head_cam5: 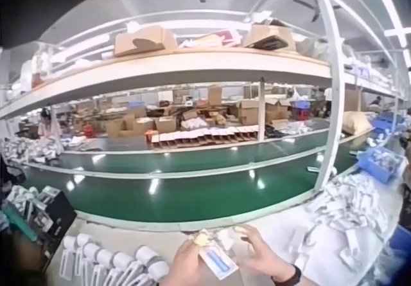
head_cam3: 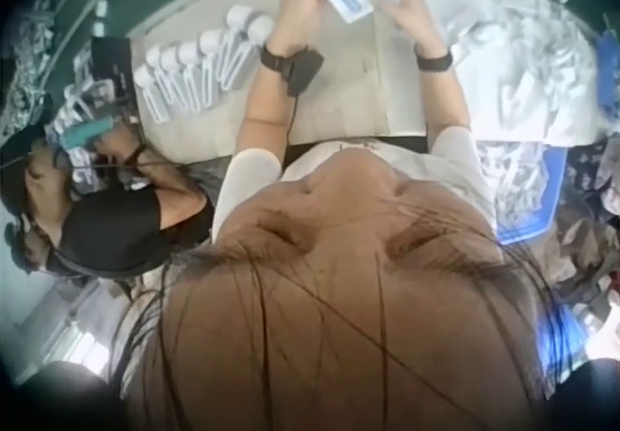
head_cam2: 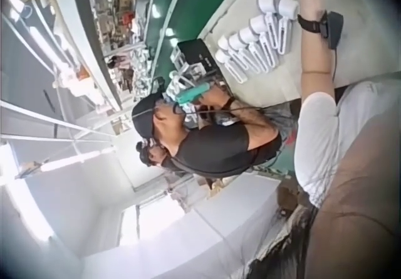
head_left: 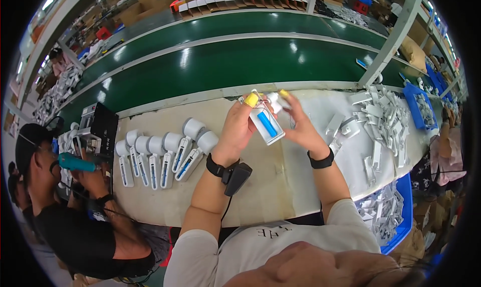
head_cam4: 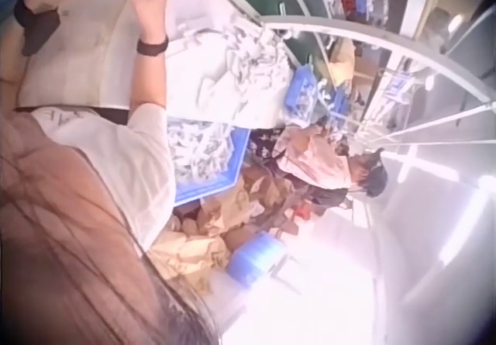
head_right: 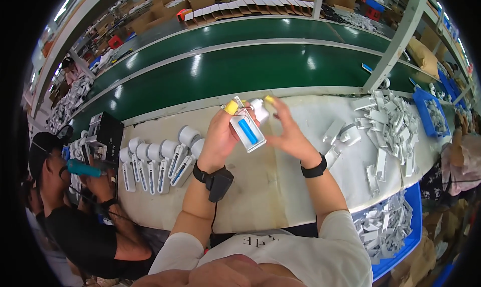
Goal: The person assembles handheld fans by joining a fan head to a handle, inserting a battery, and snapping a cover onto the handle before placing the finished product on the table.
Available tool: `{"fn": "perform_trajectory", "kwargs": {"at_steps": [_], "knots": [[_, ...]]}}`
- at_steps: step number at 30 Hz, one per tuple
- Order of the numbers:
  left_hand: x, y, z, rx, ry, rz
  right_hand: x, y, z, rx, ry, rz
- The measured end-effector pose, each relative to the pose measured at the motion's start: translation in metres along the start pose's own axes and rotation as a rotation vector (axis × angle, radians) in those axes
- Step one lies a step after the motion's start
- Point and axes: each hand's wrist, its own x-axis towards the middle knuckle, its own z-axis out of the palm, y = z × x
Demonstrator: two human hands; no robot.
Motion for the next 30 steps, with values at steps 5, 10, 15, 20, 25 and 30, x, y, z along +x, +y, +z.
{"fn": "perform_trajectory", "kwargs": {"at_steps": [5, 10, 15, 20, 25, 30], "knots": [[-0.005, 0.006, -0.009, 0.021, -0.209, -0.071, -0.001, -0.006, 0.016, 0.472, -0.058, 0.269], [-0.009, 0.008, -0.006, -0.021, -0.246, -0.219, 0.0, -0.006, -0.006, 0.481, -0.142, 0.187], [-0.001, -0.011, -0.003, 0.029, -0.124, -0.159, 0.005, -0.009, -0.033, 0.609, 0.081, 0.19], [0.0, -0.018, 0.003, 0.359, 0.013, -0.112, 0.006, 0.0, -0.043, 0.601, 0.042, 0.205], [-0.001, -0.012, 0.006, 0.308, -0.004, -0.2, 0.004, 0.007, -0.044, 0.534, 0.018, 0.116], [-0.002, -0.016, 0.007, 0.524, 0.092, -0.126, 0.004, -0.003, -0.04, 0.474, -0.012, 0.073]]}}
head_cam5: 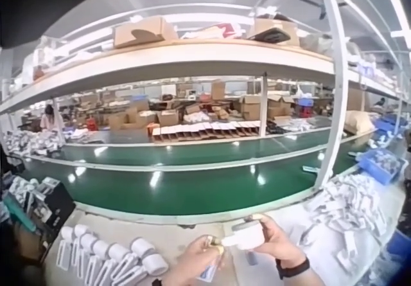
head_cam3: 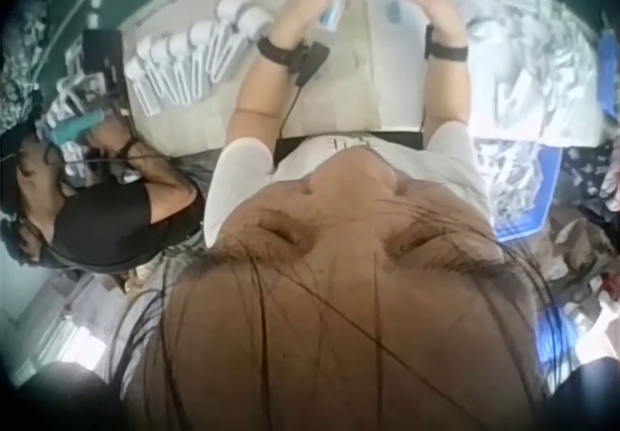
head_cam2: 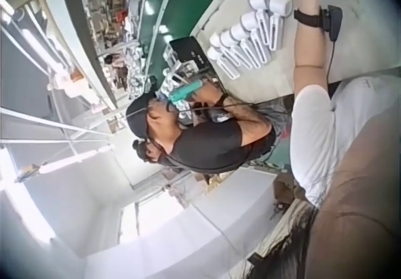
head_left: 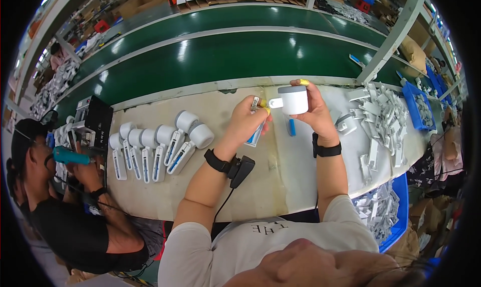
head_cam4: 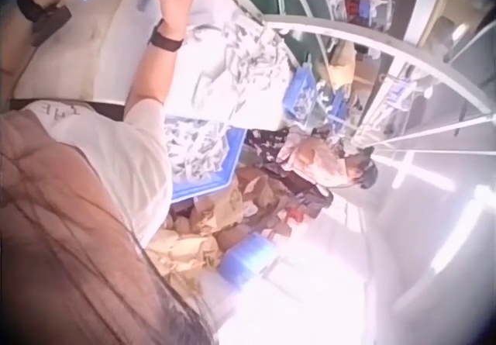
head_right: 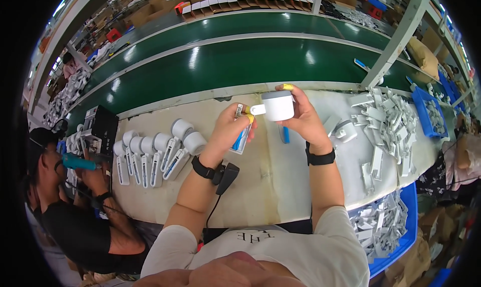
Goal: The person assembles handheld fans by joining a fan head to a handle, inserting a battery, and snapping a cover onto the handle before placing the finished product on the table.
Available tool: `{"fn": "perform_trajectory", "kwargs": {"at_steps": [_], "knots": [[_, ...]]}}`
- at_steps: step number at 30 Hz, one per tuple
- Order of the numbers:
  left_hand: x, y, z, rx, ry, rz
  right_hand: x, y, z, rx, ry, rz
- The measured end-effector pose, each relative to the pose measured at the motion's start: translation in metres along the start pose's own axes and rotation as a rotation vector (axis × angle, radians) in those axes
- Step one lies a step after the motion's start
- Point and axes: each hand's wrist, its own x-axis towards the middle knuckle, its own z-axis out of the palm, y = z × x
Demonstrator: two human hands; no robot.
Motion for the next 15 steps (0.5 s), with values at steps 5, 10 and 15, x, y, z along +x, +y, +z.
{"fn": "perform_trajectory", "kwargs": {"at_steps": [5, 10, 15], "knots": [[0.004, -0.014, -0.004, 0.134, -0.007, 0.082, -0.002, -0.016, 0.006, -0.07, -0.003, 0.054], [0.004, -0.017, -0.001, 0.472, -0.153, 0.138, -0.008, -0.034, -0.004, -0.203, -0.057, 0.1], [0.002, -0.022, 0.004, 0.765, -0.168, 0.295, -0.009, -0.048, -0.006, -0.51, -0.156, 0.142]]}}
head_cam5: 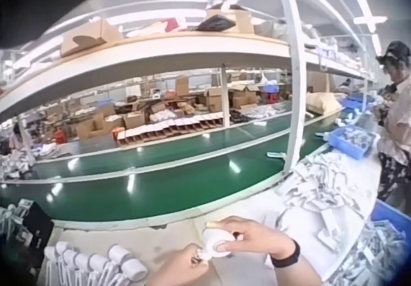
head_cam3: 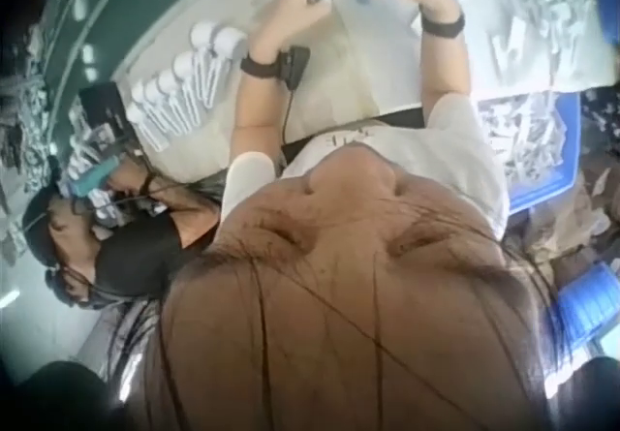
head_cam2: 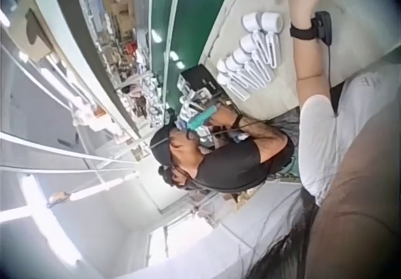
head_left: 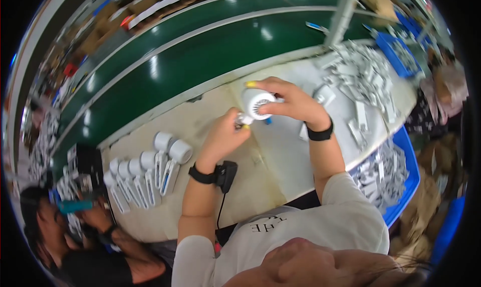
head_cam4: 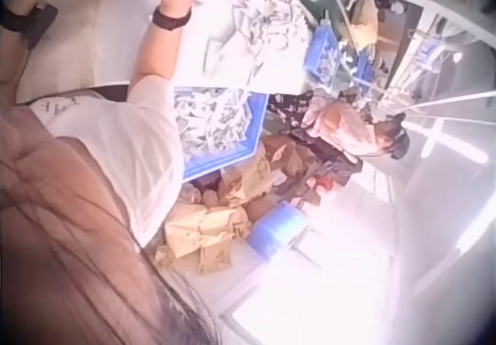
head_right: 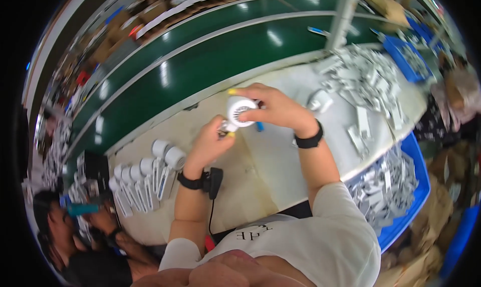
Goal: The person assembles handheld fans by joining a fan head to a handle, inserting a battery, and snapping a cover onto the handle before placing the finished product on the table.
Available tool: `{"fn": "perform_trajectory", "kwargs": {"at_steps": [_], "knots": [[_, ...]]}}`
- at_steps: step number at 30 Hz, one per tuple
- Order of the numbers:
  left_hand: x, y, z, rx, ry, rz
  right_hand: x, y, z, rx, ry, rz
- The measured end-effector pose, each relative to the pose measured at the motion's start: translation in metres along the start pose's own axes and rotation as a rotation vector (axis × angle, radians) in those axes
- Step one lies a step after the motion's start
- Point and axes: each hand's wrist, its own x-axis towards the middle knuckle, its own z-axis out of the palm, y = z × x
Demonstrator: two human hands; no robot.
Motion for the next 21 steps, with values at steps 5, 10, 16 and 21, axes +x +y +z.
{"fn": "perform_trajectory", "kwargs": {"at_steps": [5, 10, 16, 21], "knots": [[-0.005, 0.022, -0.011, -0.356, -0.118, -0.243, 0.002, 0.001, 0.006, 0.116, 0.042, -0.012], [-0.003, 0.02, 0.003, -0.606, -0.088, -0.162, -0.001, 0.008, 0.013, 0.111, 0.223, -0.139], [-0.003, 0.013, -0.002, -1.069, 0.133, -0.072, -0.078, -0.002, -0.026, -0.461, 0.413, -0.025], [0.0, 0.0, -0.008, -1.123, 0.069, 0.021, -0.195, 0.022, -0.049, -0.97, 0.74, 0.628]]}}
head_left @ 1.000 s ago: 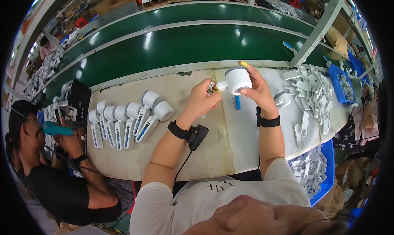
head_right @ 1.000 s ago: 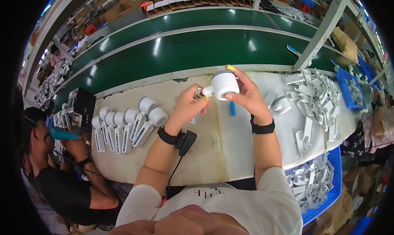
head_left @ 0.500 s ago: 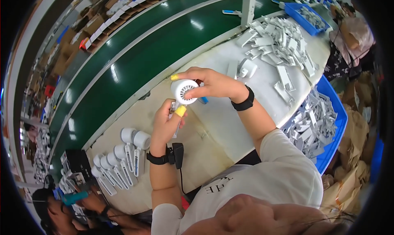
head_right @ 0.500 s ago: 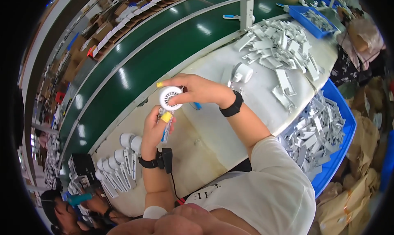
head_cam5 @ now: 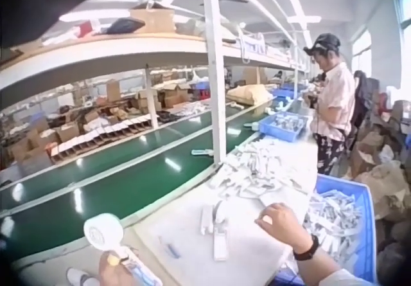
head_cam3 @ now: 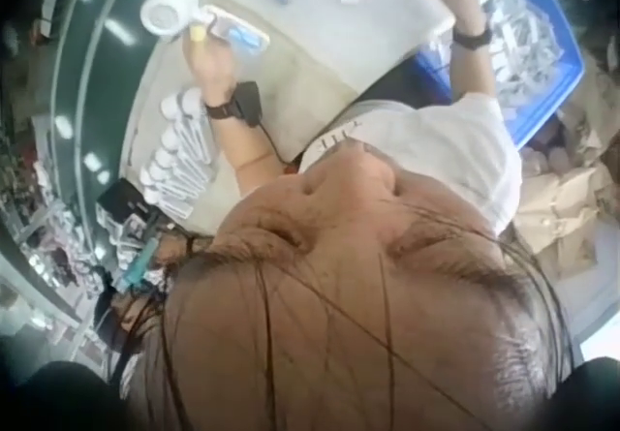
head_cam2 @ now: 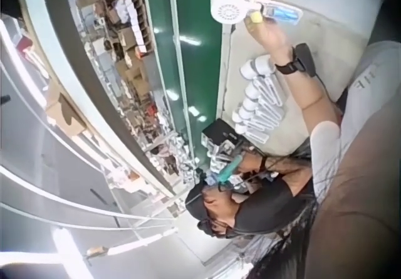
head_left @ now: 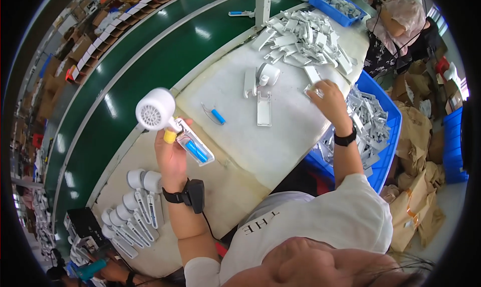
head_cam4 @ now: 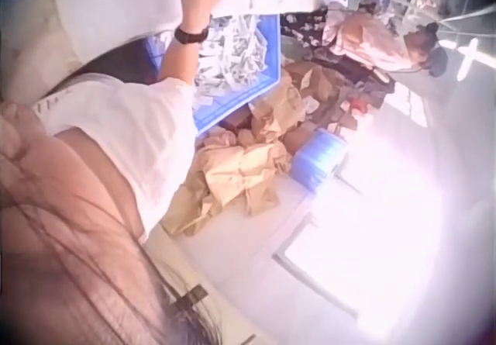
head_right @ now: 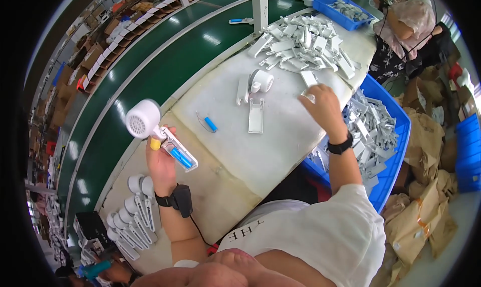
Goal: The person assembles handheld fans by joining a fan head to a handle, inserting a battery, and snapping a cover onto the handle before placing the finished product on the table.
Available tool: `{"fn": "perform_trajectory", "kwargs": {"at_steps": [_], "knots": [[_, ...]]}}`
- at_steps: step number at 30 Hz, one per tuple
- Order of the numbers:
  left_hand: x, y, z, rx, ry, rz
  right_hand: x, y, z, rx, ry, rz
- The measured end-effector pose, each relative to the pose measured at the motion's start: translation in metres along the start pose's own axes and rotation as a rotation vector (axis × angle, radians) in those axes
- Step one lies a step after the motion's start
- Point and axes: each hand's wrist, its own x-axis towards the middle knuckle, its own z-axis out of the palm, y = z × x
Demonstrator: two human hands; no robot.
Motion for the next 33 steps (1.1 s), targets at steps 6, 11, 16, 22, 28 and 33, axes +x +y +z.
{"fn": "perform_trajectory", "kwargs": {"at_steps": [6, 11, 16, 22, 28, 33], "knots": [[0.004, -0.01, 0.005, -0.06, -0.068, -0.004, -0.035, 0.026, 0.011, -0.143, -0.109, 0.036], [0.002, -0.021, 0.013, -0.064, -0.091, -0.046, -0.031, 0.007, 0.021, 0.356, -0.162, 0.024], [-0.002, -0.022, 0.024, -0.118, -0.038, -0.085, -0.015, 0.014, 0.037, 0.225, -0.259, -0.079], [0.004, -0.017, 0.017, -0.088, -0.003, -0.172, 0.024, 0.01, 0.003, -0.253, -0.159, -0.532], [0.006, -0.032, 0.01, -0.185, -0.045, -0.24, 0.052, 0.014, 0.001, -0.325, -0.545, -1.25], [0.003, -0.035, 0.016, -0.189, -0.025, -0.231, 0.049, 0.02, 0.007, -0.016, -0.518, -1.061]]}}
